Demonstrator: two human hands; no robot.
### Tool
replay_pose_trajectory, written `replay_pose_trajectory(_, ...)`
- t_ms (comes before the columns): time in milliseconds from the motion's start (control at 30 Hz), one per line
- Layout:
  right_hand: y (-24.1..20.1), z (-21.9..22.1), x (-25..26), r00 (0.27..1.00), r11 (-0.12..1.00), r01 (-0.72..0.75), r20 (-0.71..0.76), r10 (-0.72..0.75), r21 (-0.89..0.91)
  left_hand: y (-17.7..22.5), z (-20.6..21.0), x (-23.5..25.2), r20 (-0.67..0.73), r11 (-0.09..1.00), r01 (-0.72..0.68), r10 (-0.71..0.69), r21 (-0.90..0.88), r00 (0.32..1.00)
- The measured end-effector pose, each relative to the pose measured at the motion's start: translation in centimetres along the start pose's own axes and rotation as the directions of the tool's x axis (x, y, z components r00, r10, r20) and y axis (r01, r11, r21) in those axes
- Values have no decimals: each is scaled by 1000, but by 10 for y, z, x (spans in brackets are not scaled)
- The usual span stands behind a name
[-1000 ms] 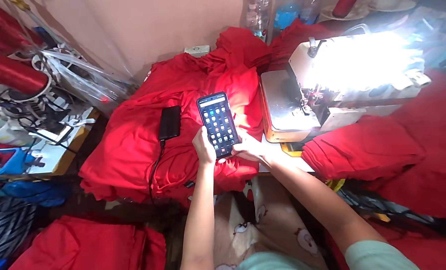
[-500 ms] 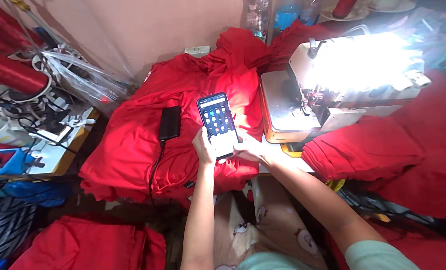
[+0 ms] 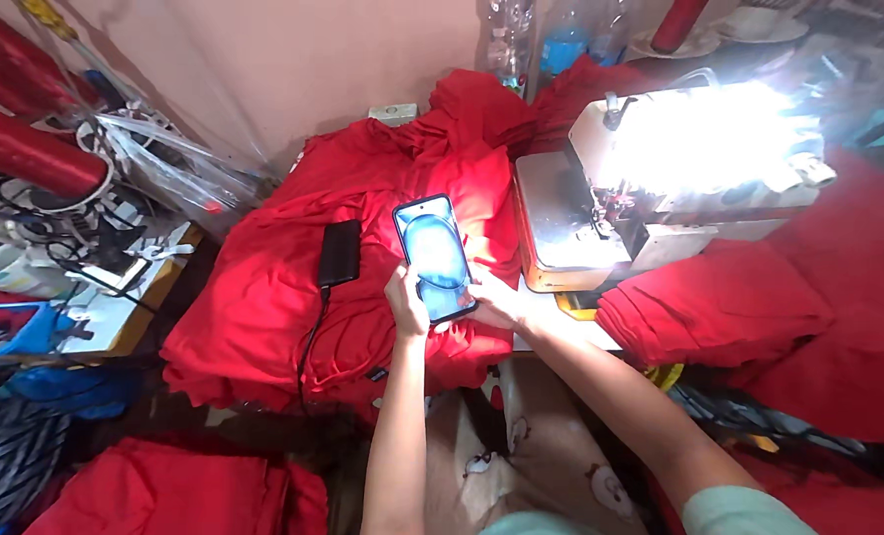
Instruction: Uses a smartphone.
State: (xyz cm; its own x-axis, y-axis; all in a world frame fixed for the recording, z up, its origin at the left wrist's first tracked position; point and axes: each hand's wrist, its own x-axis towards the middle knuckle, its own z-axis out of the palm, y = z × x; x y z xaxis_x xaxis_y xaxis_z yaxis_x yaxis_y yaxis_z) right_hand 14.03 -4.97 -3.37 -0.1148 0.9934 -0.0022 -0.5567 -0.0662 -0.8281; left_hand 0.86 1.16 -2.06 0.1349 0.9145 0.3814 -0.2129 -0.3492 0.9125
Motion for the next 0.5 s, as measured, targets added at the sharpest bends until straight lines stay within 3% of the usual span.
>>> replay_pose_trajectory(500,-3,6,1,997,998,-46,-63,49,50,-2,0,1,-4,994,-89,90,59,996)
